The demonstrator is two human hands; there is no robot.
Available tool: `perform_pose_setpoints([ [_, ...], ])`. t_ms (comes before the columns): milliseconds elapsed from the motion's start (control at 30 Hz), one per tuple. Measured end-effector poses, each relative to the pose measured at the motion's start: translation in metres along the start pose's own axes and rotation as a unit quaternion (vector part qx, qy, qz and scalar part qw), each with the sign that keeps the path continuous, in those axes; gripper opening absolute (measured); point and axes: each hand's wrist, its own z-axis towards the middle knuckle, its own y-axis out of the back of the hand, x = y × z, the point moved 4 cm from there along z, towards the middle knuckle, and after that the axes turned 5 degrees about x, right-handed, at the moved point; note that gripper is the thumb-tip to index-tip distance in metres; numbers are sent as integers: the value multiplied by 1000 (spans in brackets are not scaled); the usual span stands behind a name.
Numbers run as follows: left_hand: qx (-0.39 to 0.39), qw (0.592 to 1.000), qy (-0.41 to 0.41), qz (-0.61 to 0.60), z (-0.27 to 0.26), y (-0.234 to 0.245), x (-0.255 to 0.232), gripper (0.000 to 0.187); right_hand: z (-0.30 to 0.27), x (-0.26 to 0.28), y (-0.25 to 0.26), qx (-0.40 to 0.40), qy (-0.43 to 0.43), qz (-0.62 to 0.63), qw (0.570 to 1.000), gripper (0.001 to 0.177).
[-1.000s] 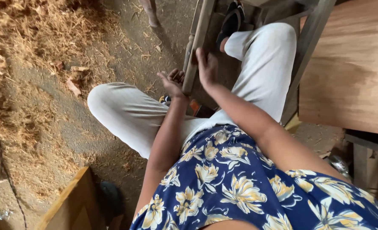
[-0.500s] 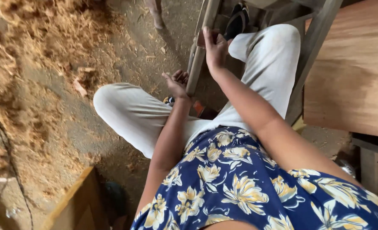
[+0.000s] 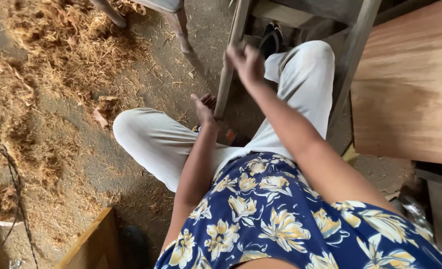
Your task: Sanding a wooden ladder with sandpaper to smooth the surface
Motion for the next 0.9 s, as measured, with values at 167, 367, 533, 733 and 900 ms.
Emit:
perform_pose_setpoints([
  [167,20,994,-51,99,-12,-6,-50,39,125,-59,48,-330,-43,350,876,31],
  [367,103,777,-411,466,-152,-152,-139,34,25,-62,93,-255,-176,455,835,40],
  [533,169,699,-472,511,-94,-299,-132,42,1,-57,92,-250,-120,435,857,35],
  [733,143,363,-461,797,-46,-354,-72,62,-3,-41,108,-173,-88,538,820,37],
  [900,137,340,-451,813,-70,-268,-60,83,5,-51,102,-150,-135,561,803,41],
])
